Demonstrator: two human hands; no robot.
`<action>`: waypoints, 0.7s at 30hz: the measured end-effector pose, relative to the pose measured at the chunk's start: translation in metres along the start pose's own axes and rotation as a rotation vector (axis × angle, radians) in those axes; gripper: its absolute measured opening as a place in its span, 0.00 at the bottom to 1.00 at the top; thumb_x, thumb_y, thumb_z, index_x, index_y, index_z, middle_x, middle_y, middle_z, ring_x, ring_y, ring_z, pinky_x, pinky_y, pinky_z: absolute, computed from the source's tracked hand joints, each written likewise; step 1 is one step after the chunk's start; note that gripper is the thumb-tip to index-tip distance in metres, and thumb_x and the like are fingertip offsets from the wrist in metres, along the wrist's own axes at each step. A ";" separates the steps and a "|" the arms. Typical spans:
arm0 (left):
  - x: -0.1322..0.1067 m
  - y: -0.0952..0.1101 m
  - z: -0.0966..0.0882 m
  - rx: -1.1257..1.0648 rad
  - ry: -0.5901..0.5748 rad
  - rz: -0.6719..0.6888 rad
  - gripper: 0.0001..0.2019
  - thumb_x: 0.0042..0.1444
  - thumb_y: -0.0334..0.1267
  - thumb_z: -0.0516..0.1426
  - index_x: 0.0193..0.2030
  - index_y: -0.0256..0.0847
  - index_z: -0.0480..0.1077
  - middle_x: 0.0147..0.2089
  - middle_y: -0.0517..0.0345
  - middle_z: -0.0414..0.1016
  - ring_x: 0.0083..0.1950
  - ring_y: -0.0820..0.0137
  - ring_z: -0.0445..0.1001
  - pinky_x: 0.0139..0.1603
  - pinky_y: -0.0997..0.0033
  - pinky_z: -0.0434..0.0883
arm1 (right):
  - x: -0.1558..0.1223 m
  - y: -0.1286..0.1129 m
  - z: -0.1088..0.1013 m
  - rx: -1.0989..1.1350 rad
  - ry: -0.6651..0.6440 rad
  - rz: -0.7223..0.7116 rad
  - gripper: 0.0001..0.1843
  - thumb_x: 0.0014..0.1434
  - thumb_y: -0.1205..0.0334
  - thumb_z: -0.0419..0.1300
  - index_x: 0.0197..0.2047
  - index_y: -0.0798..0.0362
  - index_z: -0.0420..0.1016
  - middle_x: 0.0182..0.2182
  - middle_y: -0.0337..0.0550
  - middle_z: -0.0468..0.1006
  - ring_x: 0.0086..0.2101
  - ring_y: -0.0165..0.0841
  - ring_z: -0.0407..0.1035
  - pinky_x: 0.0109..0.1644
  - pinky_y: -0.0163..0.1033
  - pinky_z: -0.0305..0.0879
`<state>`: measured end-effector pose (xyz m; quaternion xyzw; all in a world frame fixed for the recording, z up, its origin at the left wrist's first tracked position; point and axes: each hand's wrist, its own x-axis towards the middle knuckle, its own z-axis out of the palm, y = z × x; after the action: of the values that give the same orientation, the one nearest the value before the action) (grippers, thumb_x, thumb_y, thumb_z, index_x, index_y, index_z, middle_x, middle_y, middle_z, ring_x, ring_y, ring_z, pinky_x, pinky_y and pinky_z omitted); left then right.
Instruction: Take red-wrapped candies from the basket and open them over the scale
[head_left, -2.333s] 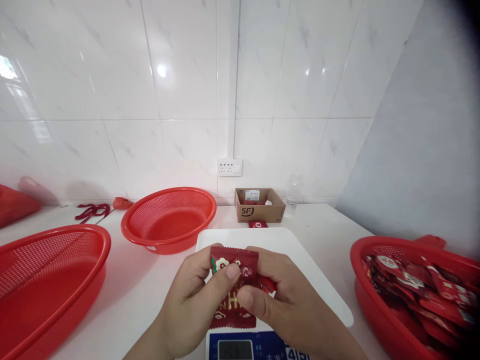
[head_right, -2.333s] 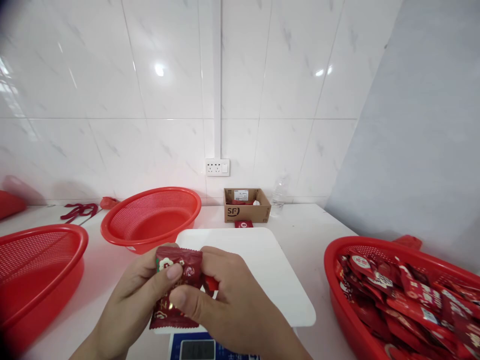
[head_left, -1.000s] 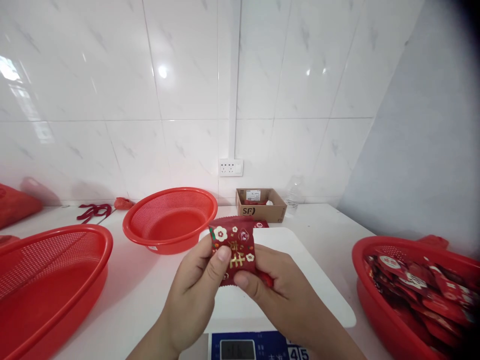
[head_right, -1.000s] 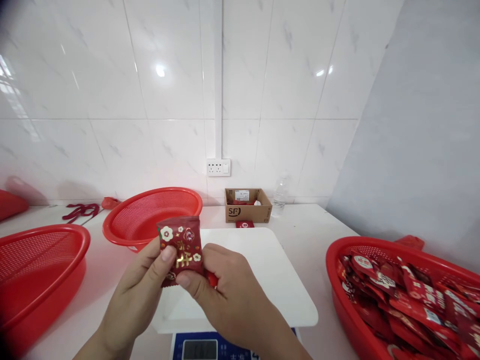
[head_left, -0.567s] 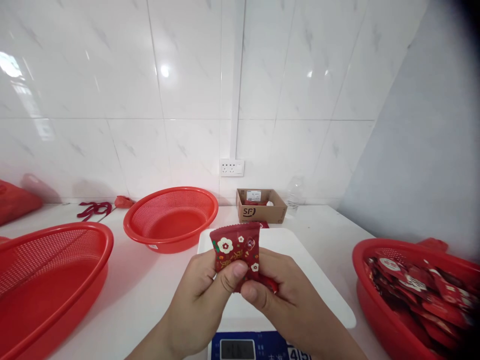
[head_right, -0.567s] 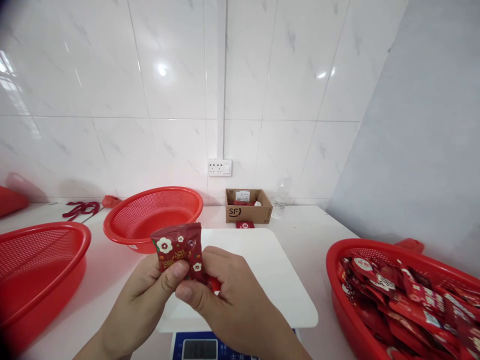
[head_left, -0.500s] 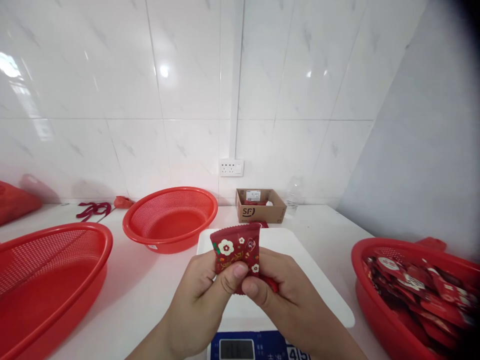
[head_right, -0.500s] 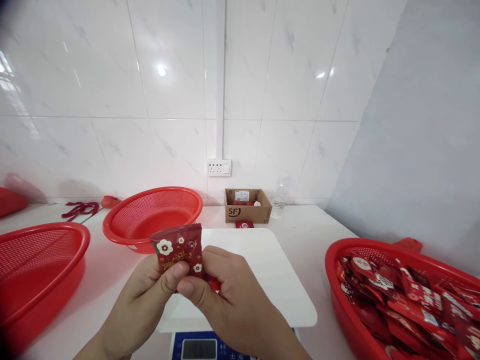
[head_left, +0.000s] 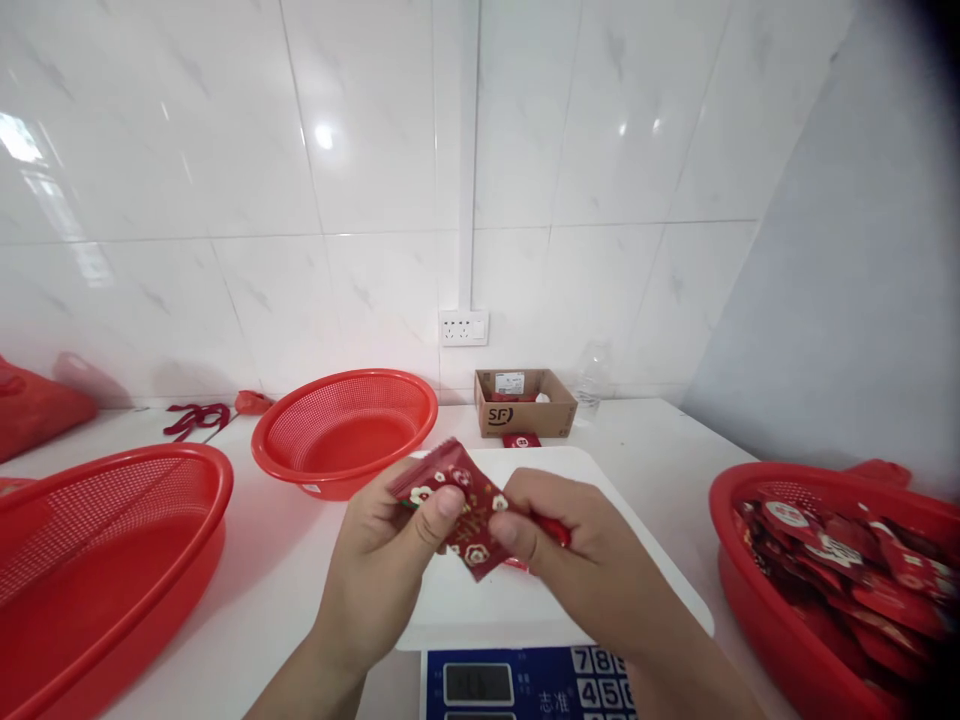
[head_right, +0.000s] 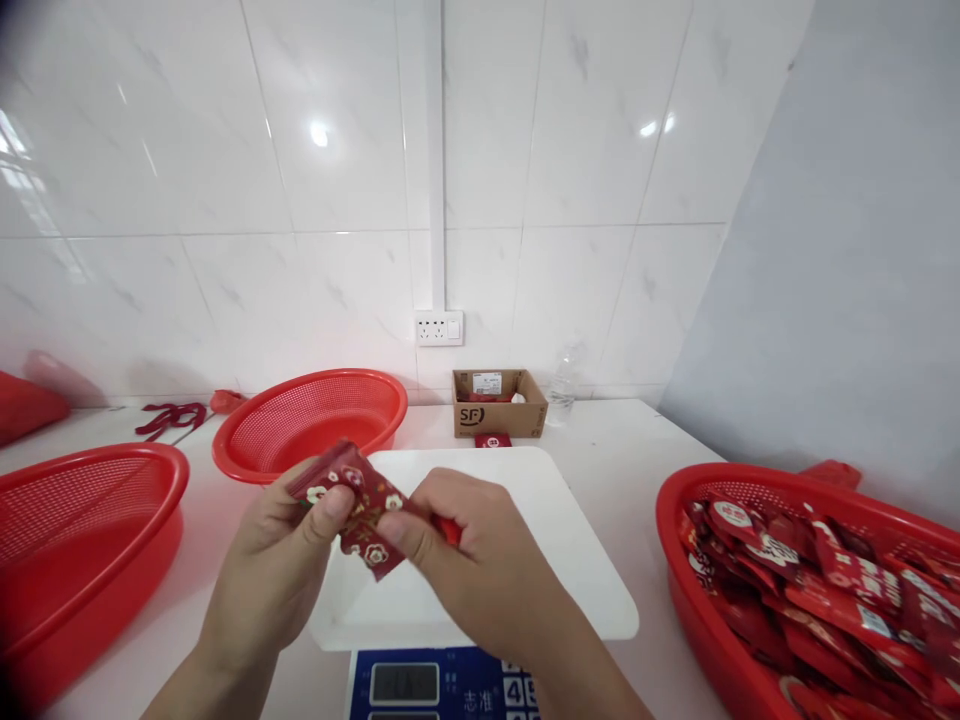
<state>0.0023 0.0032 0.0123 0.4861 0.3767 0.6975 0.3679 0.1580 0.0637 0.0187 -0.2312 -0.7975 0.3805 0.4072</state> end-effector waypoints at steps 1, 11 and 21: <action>0.000 0.001 0.001 -0.029 0.004 -0.017 0.11 0.53 0.45 0.67 0.31 0.39 0.77 0.26 0.62 0.74 0.27 0.75 0.67 0.28 0.79 0.67 | 0.000 0.001 0.001 0.047 0.075 0.000 0.24 0.65 0.46 0.56 0.23 0.53 0.68 0.19 0.36 0.69 0.22 0.29 0.62 0.25 0.33 0.60; -0.005 -0.003 0.011 -0.109 0.042 -0.069 0.15 0.52 0.49 0.67 0.31 0.39 0.72 0.27 0.63 0.73 0.28 0.73 0.72 0.31 0.76 0.71 | -0.001 0.002 0.017 0.225 0.072 -0.076 0.18 0.67 0.48 0.56 0.35 0.52 0.77 0.28 0.41 0.78 0.30 0.33 0.73 0.35 0.36 0.69; -0.006 -0.001 0.010 0.113 0.070 0.019 0.20 0.58 0.57 0.59 0.35 0.40 0.81 0.30 0.57 0.81 0.33 0.65 0.77 0.33 0.73 0.72 | -0.006 0.002 0.025 0.135 0.094 -0.227 0.22 0.64 0.42 0.56 0.34 0.52 0.75 0.27 0.40 0.72 0.27 0.32 0.65 0.32 0.36 0.64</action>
<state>0.0134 -0.0005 0.0113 0.4850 0.4236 0.6950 0.3198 0.1410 0.0501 0.0051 -0.1292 -0.7712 0.3737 0.4989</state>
